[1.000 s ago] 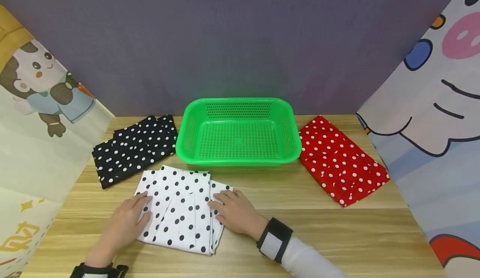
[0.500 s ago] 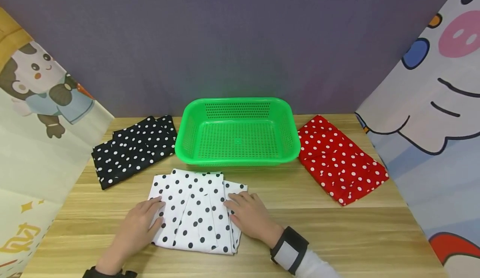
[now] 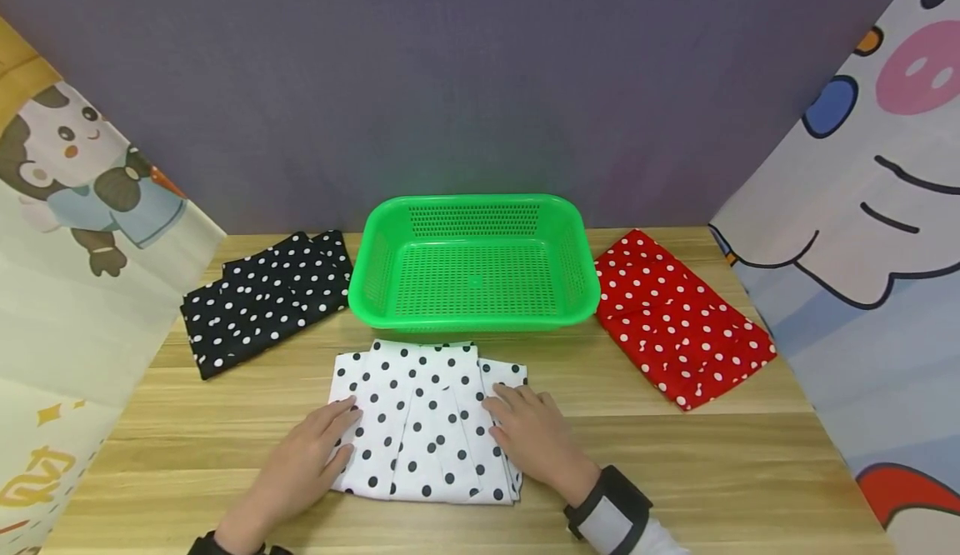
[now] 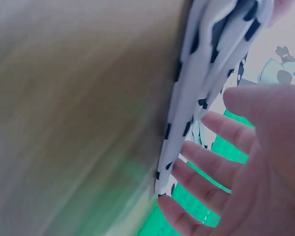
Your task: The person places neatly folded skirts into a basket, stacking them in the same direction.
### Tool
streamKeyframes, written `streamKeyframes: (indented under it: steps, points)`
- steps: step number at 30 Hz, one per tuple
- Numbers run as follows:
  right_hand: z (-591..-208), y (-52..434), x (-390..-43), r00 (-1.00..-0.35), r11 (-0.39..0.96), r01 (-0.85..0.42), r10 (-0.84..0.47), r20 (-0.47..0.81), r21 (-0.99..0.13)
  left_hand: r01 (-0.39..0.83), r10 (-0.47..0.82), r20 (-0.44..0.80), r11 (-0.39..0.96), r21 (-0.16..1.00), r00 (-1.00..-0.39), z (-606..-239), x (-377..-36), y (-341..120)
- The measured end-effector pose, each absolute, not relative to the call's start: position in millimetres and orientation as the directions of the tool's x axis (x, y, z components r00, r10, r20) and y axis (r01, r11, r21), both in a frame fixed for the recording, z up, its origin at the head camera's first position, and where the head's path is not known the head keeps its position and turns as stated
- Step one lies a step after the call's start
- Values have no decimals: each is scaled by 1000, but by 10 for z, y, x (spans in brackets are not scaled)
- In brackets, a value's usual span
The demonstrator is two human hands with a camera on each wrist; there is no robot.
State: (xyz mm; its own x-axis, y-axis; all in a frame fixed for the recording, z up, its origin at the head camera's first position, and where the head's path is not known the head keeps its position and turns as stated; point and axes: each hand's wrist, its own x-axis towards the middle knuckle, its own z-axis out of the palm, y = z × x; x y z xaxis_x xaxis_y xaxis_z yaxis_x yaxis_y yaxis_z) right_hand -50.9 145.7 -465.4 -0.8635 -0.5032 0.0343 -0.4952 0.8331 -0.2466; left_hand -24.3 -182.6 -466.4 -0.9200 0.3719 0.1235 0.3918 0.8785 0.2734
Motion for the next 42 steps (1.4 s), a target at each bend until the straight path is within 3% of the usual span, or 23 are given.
streamKeyframes:
  steps: [42]
  points:
    - [-4617, 2056, -546, -941, 910, -317, -338, -35, -266, 522, 511, 107, 829, 200, -853, -4682, -370, -1224]
